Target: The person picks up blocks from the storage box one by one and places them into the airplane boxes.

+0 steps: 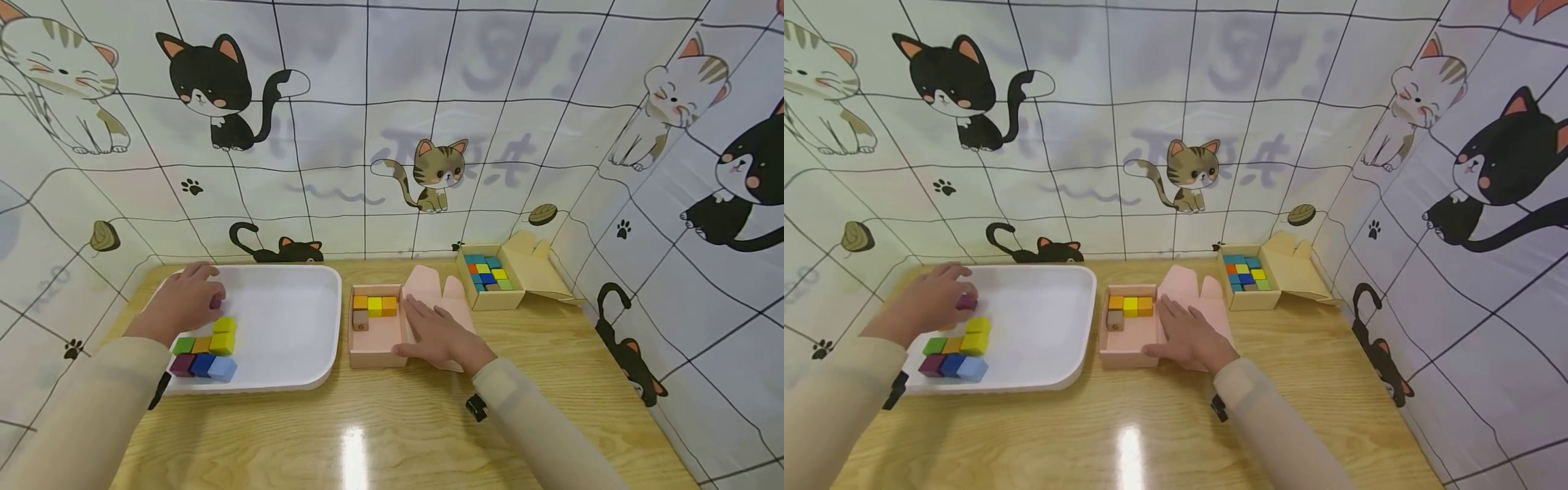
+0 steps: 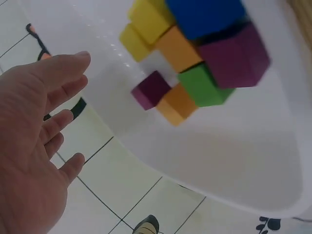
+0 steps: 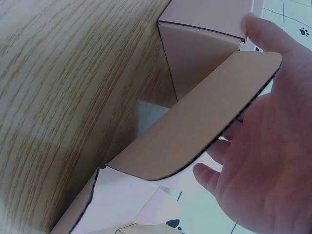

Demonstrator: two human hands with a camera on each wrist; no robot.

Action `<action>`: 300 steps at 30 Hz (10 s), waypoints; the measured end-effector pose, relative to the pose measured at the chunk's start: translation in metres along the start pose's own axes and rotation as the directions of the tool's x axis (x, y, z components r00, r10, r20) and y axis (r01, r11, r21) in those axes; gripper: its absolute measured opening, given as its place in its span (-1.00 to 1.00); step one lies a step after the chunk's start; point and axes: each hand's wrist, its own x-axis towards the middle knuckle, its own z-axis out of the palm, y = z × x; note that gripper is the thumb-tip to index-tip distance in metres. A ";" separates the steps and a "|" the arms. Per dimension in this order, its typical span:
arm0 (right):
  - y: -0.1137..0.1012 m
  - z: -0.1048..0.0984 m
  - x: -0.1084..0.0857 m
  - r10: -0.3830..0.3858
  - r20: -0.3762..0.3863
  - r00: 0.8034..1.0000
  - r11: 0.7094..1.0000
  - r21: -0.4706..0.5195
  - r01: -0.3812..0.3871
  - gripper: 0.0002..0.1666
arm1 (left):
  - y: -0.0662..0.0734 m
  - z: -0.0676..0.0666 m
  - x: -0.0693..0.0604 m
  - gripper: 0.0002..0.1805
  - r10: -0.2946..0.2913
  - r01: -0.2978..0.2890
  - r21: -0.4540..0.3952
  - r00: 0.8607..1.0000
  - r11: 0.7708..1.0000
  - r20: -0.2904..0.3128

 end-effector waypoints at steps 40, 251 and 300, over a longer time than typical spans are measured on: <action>0.001 0.001 0.001 -0.002 0.005 1.000 1.000 -0.019 0.002 0.20 | 0.009 0.007 0.008 -0.77 -0.002 0.002 -0.008 1.000 1.000 0.018; -0.004 -0.004 -0.001 0.010 0.018 1.000 0.997 -0.073 -0.009 0.19 | 0.037 -0.006 0.043 -0.70 0.059 -0.061 -0.041 0.998 0.997 -0.039; -0.002 -0.005 -0.001 0.014 0.035 0.999 0.996 -0.087 -0.011 0.19 | 0.233 -0.012 0.101 -0.59 0.446 -0.450 0.078 0.893 0.889 0.067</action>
